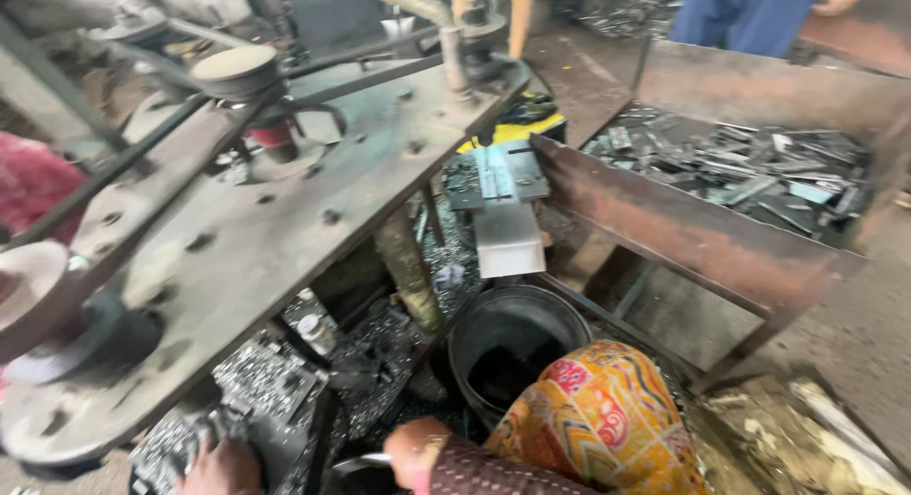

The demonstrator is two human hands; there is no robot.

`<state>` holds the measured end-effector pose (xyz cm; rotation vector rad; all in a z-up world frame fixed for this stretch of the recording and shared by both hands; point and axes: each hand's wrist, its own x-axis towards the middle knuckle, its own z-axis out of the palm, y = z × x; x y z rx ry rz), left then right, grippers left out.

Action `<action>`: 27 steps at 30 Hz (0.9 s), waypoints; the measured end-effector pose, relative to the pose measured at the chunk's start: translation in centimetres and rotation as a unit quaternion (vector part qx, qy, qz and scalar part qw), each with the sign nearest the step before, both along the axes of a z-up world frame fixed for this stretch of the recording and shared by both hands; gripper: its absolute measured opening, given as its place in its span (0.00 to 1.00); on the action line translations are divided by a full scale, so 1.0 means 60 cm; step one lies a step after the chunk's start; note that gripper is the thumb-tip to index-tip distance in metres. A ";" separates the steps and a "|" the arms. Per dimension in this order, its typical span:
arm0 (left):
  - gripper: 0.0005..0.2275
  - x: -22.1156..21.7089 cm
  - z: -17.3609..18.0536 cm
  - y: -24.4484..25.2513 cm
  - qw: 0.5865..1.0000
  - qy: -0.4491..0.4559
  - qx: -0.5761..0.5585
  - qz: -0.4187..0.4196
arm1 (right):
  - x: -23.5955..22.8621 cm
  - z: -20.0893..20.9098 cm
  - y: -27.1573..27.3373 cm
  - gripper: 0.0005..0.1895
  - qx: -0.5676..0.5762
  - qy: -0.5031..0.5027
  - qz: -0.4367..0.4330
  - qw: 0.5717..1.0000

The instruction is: The person repeatedly picks up small metal plates from a nearby bin, places them into a manual punching machine, and operates the lever to process them. The processed plates are then discarded into a pile on the floor.

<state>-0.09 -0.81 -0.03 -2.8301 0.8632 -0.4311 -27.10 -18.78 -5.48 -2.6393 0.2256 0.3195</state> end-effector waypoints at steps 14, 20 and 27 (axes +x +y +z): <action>0.15 -0.044 0.012 -0.057 0.988 -0.034 -0.144 0.044 | 0.068 0.169 -0.078 0.18 -0.127 0.165 -0.029 0.978; 0.17 -0.063 0.048 -0.056 0.983 0.007 -0.173 0.059 | 0.028 0.129 -0.085 0.18 -0.104 0.128 -0.033 0.986; 0.16 -0.081 0.062 -0.049 0.992 -0.008 -0.115 0.057 | 0.040 0.088 -0.090 0.20 -0.099 0.147 -0.026 0.984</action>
